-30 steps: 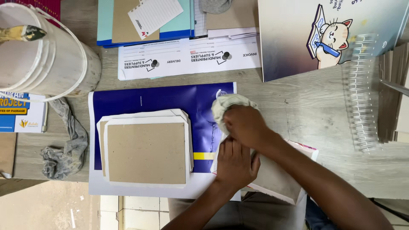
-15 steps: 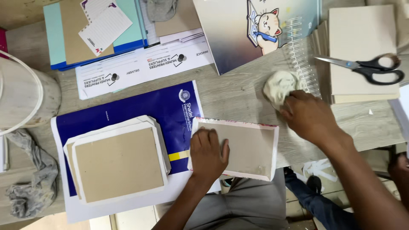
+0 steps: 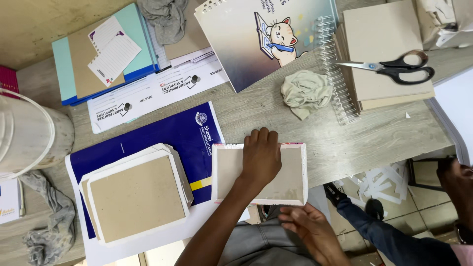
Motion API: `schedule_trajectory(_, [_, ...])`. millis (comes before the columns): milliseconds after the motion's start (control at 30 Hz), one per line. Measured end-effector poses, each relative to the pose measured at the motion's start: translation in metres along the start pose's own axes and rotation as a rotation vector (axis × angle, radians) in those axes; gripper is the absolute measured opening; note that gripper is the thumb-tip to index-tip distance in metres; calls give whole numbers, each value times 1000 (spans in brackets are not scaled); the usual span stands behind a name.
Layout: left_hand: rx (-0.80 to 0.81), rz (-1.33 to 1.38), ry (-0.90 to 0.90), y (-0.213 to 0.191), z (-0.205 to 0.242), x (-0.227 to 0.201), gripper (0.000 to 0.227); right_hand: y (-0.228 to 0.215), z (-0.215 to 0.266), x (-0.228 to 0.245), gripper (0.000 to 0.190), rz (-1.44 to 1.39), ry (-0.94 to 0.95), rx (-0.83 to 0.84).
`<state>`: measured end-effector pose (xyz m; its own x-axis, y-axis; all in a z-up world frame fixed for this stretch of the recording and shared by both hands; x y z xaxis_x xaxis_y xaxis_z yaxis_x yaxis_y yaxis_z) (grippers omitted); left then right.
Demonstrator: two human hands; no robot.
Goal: The person applies glue to the edges of a book cover using a brush, then attaches a decorative paper strip to the spine. They wipe the edges with a cloth and press the cover onto the book block to assemble the binding.
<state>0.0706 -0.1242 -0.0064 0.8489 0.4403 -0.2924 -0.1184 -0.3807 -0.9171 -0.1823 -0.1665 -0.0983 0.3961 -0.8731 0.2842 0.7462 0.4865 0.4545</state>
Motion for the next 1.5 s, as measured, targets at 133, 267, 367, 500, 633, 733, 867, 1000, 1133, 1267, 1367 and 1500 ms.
schedule_trajectory(133, [129,109,-33,-1,2,18,11,17,-2,-11,13,-32,-217,-27])
schedule_trajectory(267, [132,614,-323,-76,5,29,42,29,15,36,23,-138,-461,41])
schedule_trajectory(367, [-79,455,-398,-98,21,8,63,65,51,73,42,-136,-454,-56])
schedule_trajectory(500, [-351,748,-450,-122,31,-2,64,103,81,112,45,18,-537,-59])
schedule_trajectory(633, [-398,1120,-551,-107,47,4,54,103,83,125,44,210,-617,4])
schedule_trajectory(733, [-458,1191,-407,-112,57,1,44,97,70,122,46,174,-486,44])
schedule_trajectory(867, [-542,1106,-413,-119,76,-3,47,116,96,134,51,426,-391,-172])
schedule_trajectory(1000, [-558,1204,-406,-115,97,13,45,112,102,142,46,556,-536,-79])
schedule_trajectory(1133, [-156,1207,-292,-171,92,0,22,121,118,152,40,838,-680,72])
schedule_trajectory(1267, [38,830,-72,-234,64,-39,46,150,136,148,41,1115,-650,93])
schedule_trajectory(1367, [94,717,19,-237,40,-69,46,173,144,144,34,1341,-716,80])
schedule_trajectory(1500, [-53,695,46,-235,36,-81,7,183,152,142,31,1399,-708,79])
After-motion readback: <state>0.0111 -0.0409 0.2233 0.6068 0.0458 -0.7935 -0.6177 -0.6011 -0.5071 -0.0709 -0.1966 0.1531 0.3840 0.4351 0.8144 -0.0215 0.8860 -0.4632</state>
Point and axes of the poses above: each hand's wrist, its own z-axis away from the middle knuckle, its own y-axis out of the palm, x = y × z, the point moved 6 cm from there along -z, towards the middle knuckle, and after that the axes turned 13 degrees about y, right-handed, at the moved point
